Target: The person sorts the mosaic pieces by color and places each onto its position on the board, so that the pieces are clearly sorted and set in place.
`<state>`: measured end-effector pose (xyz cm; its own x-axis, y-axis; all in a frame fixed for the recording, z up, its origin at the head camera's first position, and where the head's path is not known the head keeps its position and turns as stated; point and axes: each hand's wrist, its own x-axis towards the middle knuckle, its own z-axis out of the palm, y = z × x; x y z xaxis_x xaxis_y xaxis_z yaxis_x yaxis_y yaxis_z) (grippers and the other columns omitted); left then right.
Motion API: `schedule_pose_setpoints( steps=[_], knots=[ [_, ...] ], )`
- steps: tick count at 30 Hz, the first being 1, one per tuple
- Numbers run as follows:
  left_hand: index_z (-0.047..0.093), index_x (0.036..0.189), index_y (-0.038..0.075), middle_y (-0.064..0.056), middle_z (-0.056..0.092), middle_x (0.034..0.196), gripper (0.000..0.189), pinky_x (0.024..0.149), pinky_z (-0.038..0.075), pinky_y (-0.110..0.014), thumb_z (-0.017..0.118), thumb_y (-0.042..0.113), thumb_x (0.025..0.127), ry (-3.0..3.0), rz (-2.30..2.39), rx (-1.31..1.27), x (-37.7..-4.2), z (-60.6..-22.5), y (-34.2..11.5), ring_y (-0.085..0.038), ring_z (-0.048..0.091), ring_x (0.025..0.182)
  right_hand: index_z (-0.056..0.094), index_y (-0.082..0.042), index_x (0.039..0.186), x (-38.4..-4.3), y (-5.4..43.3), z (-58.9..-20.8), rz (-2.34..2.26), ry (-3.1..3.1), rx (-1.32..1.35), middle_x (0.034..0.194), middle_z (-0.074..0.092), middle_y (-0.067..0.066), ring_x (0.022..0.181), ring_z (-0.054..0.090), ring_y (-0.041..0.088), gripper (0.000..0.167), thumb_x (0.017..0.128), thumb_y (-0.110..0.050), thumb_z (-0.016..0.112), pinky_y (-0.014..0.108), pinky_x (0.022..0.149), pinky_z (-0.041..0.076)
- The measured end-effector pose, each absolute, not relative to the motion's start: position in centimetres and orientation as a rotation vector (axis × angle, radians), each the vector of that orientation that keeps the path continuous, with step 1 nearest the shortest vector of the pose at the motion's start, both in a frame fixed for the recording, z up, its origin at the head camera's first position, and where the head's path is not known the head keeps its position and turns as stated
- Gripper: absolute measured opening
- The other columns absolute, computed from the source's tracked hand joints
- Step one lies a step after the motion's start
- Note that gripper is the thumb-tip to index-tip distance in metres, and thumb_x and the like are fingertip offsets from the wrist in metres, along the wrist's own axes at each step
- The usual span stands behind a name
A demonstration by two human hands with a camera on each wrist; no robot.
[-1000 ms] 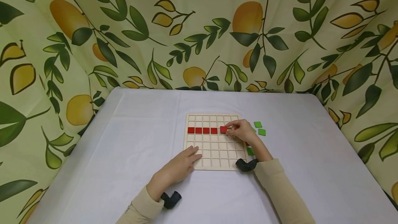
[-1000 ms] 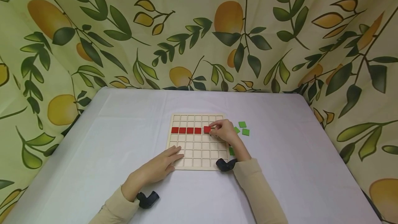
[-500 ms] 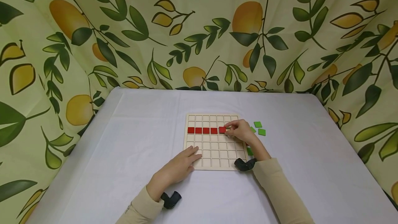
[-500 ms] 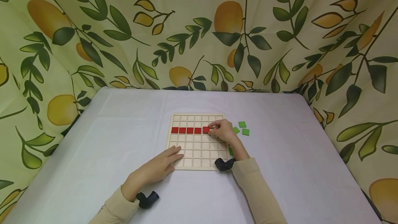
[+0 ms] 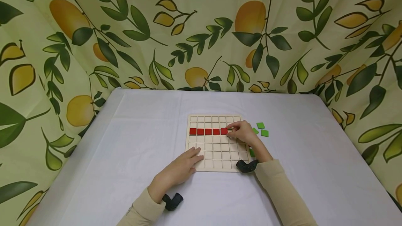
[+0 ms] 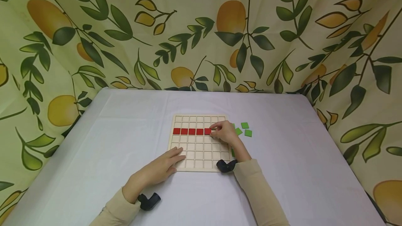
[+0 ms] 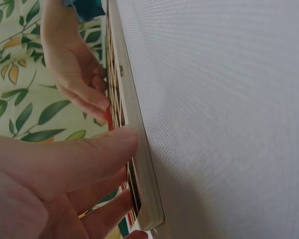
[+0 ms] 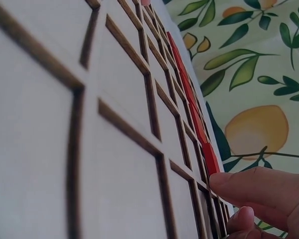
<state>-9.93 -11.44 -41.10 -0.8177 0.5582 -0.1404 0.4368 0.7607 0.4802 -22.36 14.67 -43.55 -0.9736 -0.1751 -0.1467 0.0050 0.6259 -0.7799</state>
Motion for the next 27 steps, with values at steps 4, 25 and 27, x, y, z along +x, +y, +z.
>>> schedule_pose_setpoints(
  steps=[4, 25, 27],
  knots=[
    [0.053, 0.136, 0.003, -0.016, 0.039, 0.154, 0.045, 0.117, 0.035, -0.051, 0.061, 0.004, 0.091, 2.682, 0.632, 0.781, -9.94, -41.15, -11.44, -0.038, 0.034, 0.144, 0.071, 0.002, 0.107, -22.31, 14.61, -43.52, -1.256, 2.64, -0.123, 0.069, 0.052, 0.0, 0.067, 0.044, 0.014, 0.029, 0.079, -0.006, 0.075, 0.022, 0.055, 0.035],
    [0.053, 0.136, 0.003, -0.016, 0.039, 0.154, 0.046, 0.118, 0.035, -0.05, 0.061, 0.004, 0.091, 2.683, 0.631, 0.763, -10.05, -41.24, -11.41, -0.036, 0.034, 0.145, 0.072, -0.001, 0.11, -22.15, 14.94, -43.24, -1.248, 2.64, -0.07, 0.071, 0.05, 0.0, 0.07, 0.043, 0.015, 0.03, 0.081, -0.009, 0.075, 0.021, 0.056, 0.034],
    [0.053, 0.136, 0.003, -0.016, 0.039, 0.154, 0.046, 0.118, 0.034, -0.05, 0.06, 0.003, 0.091, 2.678, 0.642, 0.761, -10.01, -41.25, -11.41, -0.036, 0.033, 0.145, 0.072, 0.0, 0.109, -22.09, 15.13, -43.22, -1.255, 2.632, -0.066, 0.07, 0.049, -0.001, 0.069, 0.043, 0.015, 0.03, 0.081, -0.008, 0.074, 0.021, 0.055, 0.033]
  ],
)
